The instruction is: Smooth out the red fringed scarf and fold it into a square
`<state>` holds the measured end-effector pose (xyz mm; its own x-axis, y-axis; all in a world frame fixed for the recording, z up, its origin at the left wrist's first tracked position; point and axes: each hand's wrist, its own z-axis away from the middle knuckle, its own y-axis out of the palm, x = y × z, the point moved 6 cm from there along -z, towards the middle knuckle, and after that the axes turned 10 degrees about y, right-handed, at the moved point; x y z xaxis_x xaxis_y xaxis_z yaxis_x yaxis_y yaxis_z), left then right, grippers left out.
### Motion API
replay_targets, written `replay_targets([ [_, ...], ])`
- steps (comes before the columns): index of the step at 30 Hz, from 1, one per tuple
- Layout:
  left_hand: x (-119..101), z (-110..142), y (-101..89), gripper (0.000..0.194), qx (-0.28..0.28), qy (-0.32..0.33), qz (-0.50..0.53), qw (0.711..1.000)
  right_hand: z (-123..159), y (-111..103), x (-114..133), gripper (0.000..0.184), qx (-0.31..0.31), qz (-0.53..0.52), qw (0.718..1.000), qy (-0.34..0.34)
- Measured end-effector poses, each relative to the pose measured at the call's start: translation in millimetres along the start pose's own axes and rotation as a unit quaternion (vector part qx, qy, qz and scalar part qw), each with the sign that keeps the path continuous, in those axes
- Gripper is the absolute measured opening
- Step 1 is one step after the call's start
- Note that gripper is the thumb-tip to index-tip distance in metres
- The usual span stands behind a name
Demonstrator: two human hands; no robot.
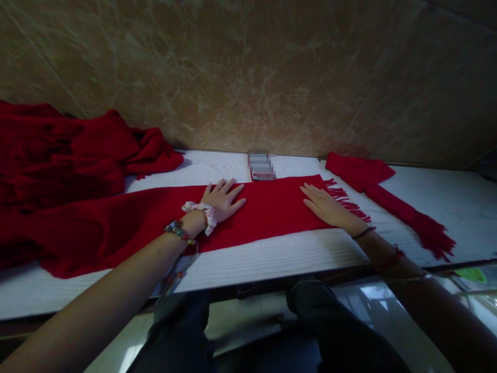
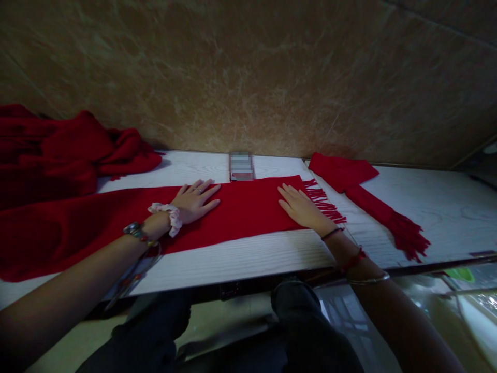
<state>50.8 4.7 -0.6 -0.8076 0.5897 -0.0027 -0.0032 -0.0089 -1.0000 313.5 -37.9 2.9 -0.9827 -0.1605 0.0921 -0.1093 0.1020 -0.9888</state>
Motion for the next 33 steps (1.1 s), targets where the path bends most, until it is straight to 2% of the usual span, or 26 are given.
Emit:
replay_targets([
  [2,0,-1,0.6,0.054,-0.006,0.001,0.002,1.000,-1,-4,1,0.049,-0.004,0.005,1.000,0.004],
  [4,0,-1,1.9,0.055,-0.011,0.001,0.003,1.000,-1,-11,13,0.049,-0.013,0.010,1.000,0.003],
  [8,0,0,3.2,0.054,-0.011,0.000,0.006,1.000,8,-23,74,0.051,-0.028,-0.023,0.998,-0.059],
  [11,-2,2,-2.1,0.055,-0.032,0.005,0.014,0.999,20,-16,121,0.051,-0.005,-0.032,0.991,-0.131],
  [13,-7,4,-6.8,0.055,-0.048,0.041,0.015,0.998,25,-7,137,0.050,0.008,-0.018,0.988,-0.151],
  [16,-16,4,-4.5,0.048,-0.009,0.099,0.016,0.995,28,2,139,0.048,0.005,0.000,0.989,-0.149],
  [18,-17,3,-1.3,0.047,0.013,0.105,0.020,0.994,28,3,135,0.047,-0.001,0.005,0.989,-0.146],
  [22,-11,0,1.0,0.049,0.008,0.100,0.025,0.995,29,1,131,0.048,0.003,0.007,0.989,-0.146],
  [27,11,0,0.0,0.051,0.010,0.056,0.015,0.998,31,-1,124,0.046,-0.001,-0.021,0.989,-0.144],
  [33,11,1,-5.0,0.049,-0.005,0.109,0.004,0.994,42,-18,128,0.042,0.010,-0.036,0.975,-0.220],
])
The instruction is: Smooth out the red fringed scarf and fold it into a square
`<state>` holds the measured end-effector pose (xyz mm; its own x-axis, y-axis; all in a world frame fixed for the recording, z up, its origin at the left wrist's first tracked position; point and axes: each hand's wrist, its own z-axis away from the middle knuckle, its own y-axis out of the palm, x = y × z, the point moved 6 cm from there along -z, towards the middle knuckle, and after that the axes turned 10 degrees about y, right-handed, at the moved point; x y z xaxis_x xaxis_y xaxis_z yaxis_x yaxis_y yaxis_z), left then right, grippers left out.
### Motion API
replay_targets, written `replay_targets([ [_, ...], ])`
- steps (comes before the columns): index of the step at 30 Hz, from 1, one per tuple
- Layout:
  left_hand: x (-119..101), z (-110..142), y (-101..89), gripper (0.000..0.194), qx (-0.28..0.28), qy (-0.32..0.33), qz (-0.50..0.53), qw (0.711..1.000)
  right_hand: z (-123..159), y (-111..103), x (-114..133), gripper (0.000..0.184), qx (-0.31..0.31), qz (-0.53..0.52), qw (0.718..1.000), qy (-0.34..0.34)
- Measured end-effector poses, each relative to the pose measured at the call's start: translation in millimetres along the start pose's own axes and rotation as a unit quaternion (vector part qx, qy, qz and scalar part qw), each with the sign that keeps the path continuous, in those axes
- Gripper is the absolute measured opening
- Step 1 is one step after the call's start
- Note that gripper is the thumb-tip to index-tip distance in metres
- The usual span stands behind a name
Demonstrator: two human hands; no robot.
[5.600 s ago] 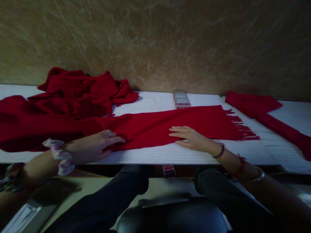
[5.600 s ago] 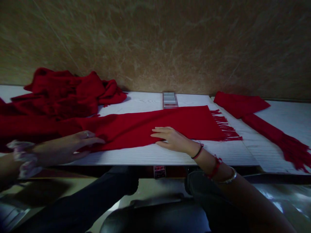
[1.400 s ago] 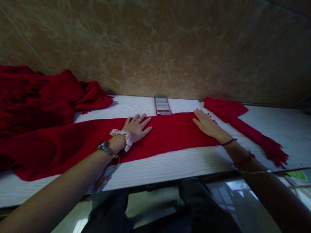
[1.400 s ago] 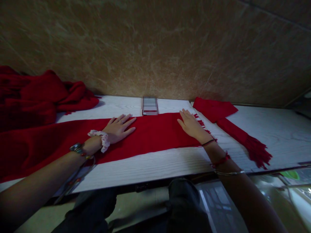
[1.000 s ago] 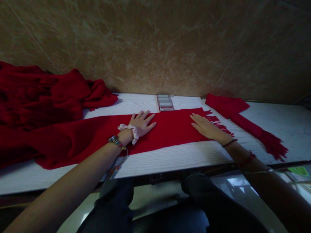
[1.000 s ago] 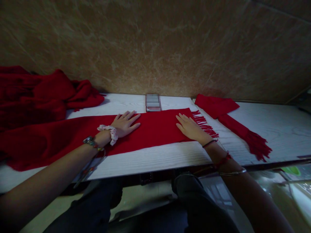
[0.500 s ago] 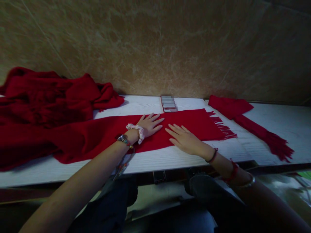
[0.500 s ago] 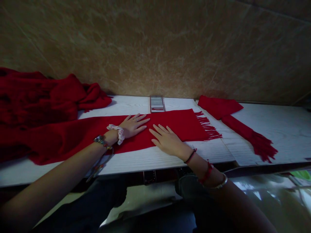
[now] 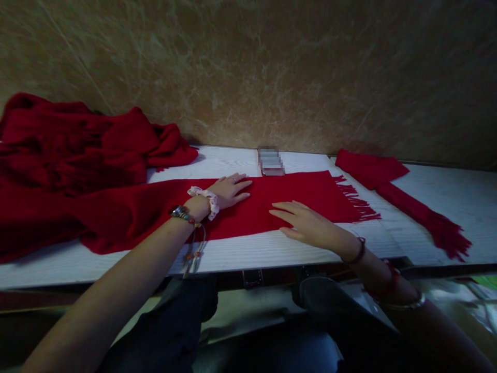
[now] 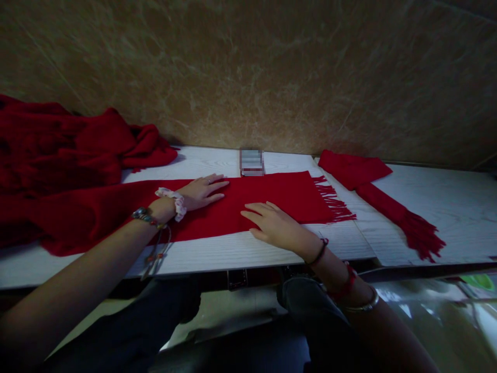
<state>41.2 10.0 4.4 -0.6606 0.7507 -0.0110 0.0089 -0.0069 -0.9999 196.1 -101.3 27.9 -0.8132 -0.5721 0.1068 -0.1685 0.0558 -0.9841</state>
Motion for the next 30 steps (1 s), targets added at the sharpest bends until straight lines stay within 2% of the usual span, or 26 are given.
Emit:
replay_targets([
  [4,-4,-1,0.6,0.047,0.013,-0.004,-0.001,1.000,2,-6,13,0.041,0.016,0.045,0.998,-0.039],
  [7,-7,0,-1.9,0.046,0.014,-0.002,-0.003,1.000,0,-6,18,0.039,0.012,0.085,0.996,-0.039],
  [12,-27,4,-16.1,0.042,-0.028,0.081,-0.004,0.996,-3,-6,19,0.036,-0.019,0.145,0.989,-0.027],
  [16,-51,9,-22.9,0.035,-0.009,0.155,0.016,0.988,-5,-7,14,0.030,-0.051,0.166,0.985,-0.005],
  [18,-61,12,-25.4,0.034,0.006,0.186,0.029,0.982,-5,-7,10,0.027,-0.068,0.166,0.984,0.017],
  [23,-76,19,-30.6,0.048,0.033,0.209,0.041,0.977,-3,-7,-3,0.024,-0.105,0.118,0.985,0.065],
  [30,-81,22,-32.2,0.022,0.020,0.222,0.010,0.975,-4,-8,-13,0.019,-0.107,0.062,0.989,0.081],
])
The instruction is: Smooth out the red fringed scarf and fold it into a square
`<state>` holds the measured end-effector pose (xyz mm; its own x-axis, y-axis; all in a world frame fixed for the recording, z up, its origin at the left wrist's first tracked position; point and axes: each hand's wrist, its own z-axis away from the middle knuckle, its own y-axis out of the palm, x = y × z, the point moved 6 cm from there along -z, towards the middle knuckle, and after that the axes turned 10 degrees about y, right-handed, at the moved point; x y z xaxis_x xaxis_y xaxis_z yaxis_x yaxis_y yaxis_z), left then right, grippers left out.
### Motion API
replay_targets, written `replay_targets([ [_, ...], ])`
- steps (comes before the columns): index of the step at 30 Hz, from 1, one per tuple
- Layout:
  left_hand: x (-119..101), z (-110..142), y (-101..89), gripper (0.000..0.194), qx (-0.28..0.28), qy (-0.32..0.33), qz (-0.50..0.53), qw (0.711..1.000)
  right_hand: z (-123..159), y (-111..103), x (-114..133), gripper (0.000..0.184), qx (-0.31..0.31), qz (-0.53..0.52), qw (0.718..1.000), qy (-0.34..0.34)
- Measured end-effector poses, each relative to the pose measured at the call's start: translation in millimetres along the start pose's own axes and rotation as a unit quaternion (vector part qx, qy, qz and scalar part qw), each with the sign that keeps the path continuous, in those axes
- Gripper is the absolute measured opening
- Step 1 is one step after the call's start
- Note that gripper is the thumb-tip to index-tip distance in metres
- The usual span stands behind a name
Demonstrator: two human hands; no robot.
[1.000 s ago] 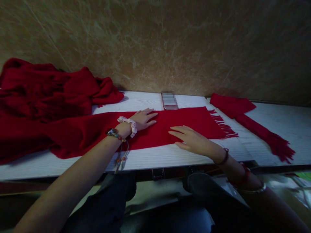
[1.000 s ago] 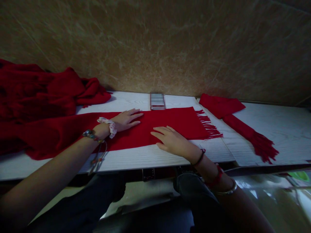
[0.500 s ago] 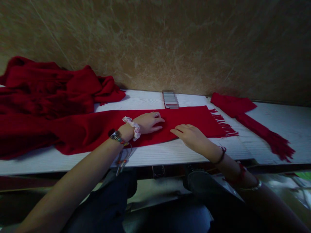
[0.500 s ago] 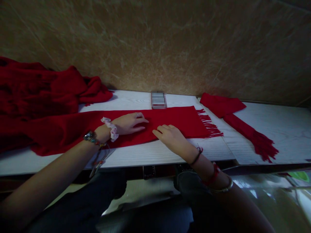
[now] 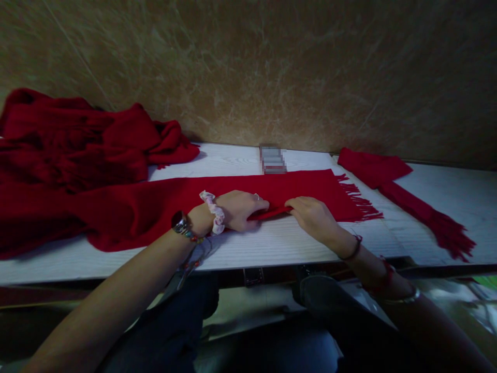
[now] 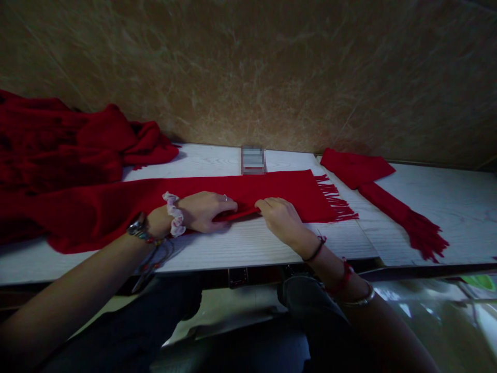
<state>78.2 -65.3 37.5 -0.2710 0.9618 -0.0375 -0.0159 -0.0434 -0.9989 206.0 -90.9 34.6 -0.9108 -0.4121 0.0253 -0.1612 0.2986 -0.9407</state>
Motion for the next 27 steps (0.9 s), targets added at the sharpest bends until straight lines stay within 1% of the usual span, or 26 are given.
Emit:
replay_targets([
  [4,5,1,-2.1,0.020,-0.009,-0.009,0.018,1.000,-1,1,-3,0.015,0.014,0.003,1.000,-0.007],
  [10,10,5,-7.4,0.022,0.003,-0.030,0.025,0.999,1,-1,-8,0.010,0.019,-0.011,1.000,-0.019],
  [14,12,7,-8.9,0.021,0.014,-0.047,0.022,0.999,2,-3,-11,0.007,0.027,-0.034,0.999,-0.007],
  [17,11,8,-9.5,0.020,0.027,-0.061,0.008,0.998,1,-3,-11,0.009,0.028,-0.042,0.999,-0.005],
  [20,10,9,-9.9,0.022,0.042,-0.077,-0.027,0.996,0,-5,-10,0.010,0.022,-0.027,0.999,-0.011],
  [22,8,8,-10.4,0.024,0.041,-0.071,-0.041,0.996,-1,-7,-10,0.011,0.017,-0.015,1.000,-0.014],
  [25,4,6,-12.3,0.026,0.018,-0.037,-0.032,0.999,-1,-9,-11,0.013,0.017,-0.002,1.000,-0.013],
  [27,4,6,-13.1,0.025,0.014,-0.036,-0.027,0.999,-1,-8,-11,0.012,0.024,0.005,1.000,-0.009],
])
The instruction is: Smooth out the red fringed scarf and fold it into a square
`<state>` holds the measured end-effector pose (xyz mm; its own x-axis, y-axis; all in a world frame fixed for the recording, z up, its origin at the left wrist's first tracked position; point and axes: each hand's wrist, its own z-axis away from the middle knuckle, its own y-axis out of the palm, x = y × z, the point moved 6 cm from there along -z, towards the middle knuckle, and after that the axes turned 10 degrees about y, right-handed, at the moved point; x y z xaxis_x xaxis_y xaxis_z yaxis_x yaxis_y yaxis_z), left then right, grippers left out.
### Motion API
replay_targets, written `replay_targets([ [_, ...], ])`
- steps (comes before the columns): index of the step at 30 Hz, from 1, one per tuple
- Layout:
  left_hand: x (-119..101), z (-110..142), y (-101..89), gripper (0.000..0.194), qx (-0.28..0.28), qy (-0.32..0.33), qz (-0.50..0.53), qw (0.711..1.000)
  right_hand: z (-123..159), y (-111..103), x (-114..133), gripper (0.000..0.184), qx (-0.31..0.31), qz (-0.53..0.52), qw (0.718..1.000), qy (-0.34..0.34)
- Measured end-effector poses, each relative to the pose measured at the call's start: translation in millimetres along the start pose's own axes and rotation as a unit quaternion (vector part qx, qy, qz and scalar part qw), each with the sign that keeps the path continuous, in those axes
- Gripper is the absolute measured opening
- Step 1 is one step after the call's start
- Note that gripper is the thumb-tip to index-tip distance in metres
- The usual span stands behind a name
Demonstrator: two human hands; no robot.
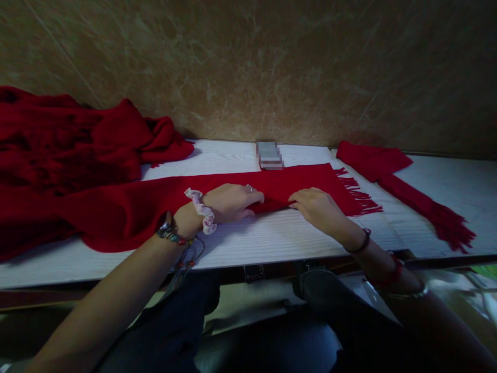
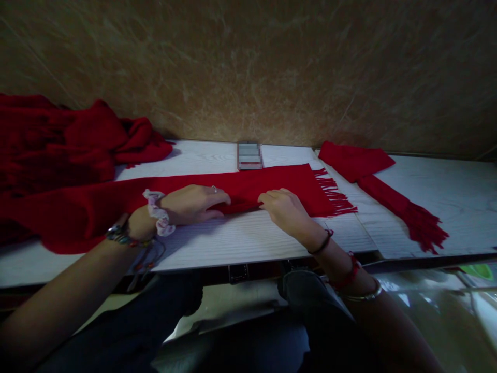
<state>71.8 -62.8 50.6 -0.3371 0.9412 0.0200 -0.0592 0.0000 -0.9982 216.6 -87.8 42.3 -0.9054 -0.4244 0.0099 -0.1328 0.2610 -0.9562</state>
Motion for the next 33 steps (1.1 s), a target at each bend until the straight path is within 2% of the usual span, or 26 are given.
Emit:
replay_targets([
  [4,3,0,-1.0,0.023,0.013,-0.025,-0.012,1.000,-2,3,6,0.009,0.003,0.008,1.000,0.006],
  [8,5,0,-1.7,0.017,0.004,-0.020,-0.021,1.000,-7,5,23,0.017,-0.016,0.003,1.000,-0.011],
  [13,7,1,2.5,0.015,0.008,-0.021,-0.016,1.000,-12,7,38,0.006,-0.029,0.017,0.999,-0.026],
  [23,5,1,1.2,0.015,-0.005,0.020,0.062,0.998,-8,12,34,0.014,-0.014,0.020,0.999,-0.046],
  [33,8,2,4.6,0.009,0.014,0.014,0.136,0.991,-6,10,37,0.018,-0.026,0.022,0.997,-0.065],
])
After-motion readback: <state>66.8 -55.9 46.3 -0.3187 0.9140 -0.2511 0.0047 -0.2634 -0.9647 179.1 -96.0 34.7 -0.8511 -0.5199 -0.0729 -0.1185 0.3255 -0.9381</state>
